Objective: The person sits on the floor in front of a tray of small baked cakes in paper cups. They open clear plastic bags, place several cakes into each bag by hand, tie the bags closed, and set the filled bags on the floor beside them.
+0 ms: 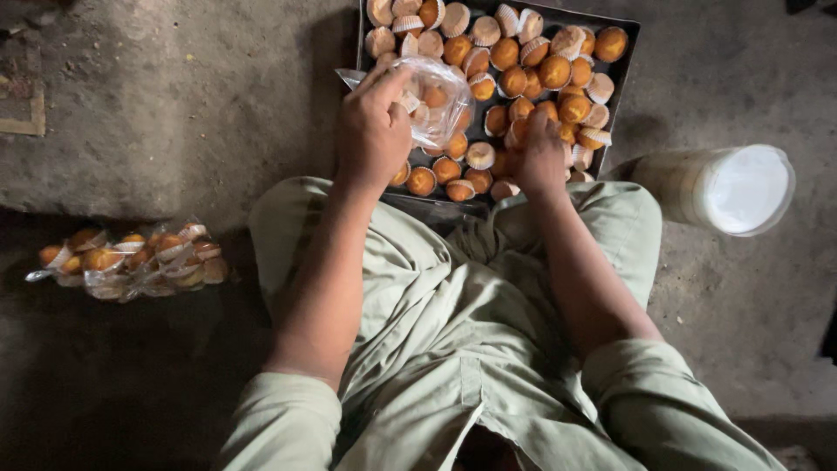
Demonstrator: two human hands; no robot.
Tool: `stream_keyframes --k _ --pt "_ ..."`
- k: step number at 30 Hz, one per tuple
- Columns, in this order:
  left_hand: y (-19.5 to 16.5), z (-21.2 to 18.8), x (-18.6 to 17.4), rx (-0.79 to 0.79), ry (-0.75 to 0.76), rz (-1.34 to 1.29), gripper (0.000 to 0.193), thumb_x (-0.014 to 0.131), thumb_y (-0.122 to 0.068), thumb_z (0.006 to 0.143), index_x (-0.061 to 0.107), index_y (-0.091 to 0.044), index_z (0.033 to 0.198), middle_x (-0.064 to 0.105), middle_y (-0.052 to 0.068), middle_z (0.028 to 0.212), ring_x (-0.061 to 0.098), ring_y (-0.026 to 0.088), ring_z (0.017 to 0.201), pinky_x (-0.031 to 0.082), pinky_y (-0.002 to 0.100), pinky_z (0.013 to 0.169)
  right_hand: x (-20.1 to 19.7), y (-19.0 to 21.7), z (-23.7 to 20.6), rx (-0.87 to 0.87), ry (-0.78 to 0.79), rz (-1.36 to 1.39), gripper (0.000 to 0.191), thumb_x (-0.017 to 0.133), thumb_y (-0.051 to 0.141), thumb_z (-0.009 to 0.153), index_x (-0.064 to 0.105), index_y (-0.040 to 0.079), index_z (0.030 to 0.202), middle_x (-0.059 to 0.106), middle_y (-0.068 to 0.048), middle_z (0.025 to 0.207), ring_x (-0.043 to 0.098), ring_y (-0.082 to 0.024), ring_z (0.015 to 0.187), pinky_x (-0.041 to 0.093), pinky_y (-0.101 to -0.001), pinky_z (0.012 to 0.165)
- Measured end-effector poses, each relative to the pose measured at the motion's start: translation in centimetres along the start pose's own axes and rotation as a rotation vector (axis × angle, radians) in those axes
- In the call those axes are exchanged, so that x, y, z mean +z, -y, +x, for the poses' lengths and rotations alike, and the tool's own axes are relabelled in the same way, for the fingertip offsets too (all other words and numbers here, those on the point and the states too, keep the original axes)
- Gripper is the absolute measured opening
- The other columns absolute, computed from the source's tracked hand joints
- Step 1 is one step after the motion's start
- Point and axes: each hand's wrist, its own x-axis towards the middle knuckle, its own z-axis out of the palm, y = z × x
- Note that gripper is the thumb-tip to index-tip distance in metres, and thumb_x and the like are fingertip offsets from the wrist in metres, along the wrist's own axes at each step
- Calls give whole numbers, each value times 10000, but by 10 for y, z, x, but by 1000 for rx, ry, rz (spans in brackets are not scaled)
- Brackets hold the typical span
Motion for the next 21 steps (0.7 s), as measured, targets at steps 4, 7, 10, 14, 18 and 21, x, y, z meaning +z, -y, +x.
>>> stream_keyframes --k 4,7,10,14,18,21 --pt "7 -6 0 7 26 -74 351 512 87 879 701 37 1171 717 221 1208 709 379 1144 572 411 1005 -6 3 3 2 31 -10 613 726 164 853 420 -1 1358 593 -304 1127 599 -515 969 490 -580 787" --pt "8 -11 1 -16 104 -93 347 517 73 877 710 26 1162 730 214 1186 721 363 1139 574 400 1003 -16 7 0 13 -32 0 547 732 67 879 444 76 1344 630 -234 1189 621 -464 1078 518 -541 871" --pt "3 -16 3 53 117 -149 345 554 61 867 703 35 1177 715 235 1204 695 378 1164 545 420 1024 -49 25 -11 213 -105 240 631 785 33 857 429 88 1375 656 -164 1194 678 -346 1013 559 -447 849" --pt "-18 -26 6 12 293 -128 328 623 11 869 721 -6 1181 717 219 1212 698 347 1154 554 400 990 -111 72 -44 9 -225 913 666 815 -47 937 375 80 1420 537 -139 1373 634 -232 1251 588 -345 1043" --pt "-49 -40 13 -46 504 -152 461 543 65 823 695 -33 1248 698 215 1266 666 348 1190 510 405 1019 -150 119 -73 -293 -173 725 604 786 -38 939 424 54 1414 473 -162 1442 564 -337 1340 556 -414 1130" --pt "-69 -40 22 31 596 -167 552 483 89 807 666 -37 1312 679 221 1305 658 351 1218 500 402 1051 -163 129 -74 -449 -56 362 523 767 1 868 523 37 1329 543 -200 1386 626 -412 1217 541 -468 1011"
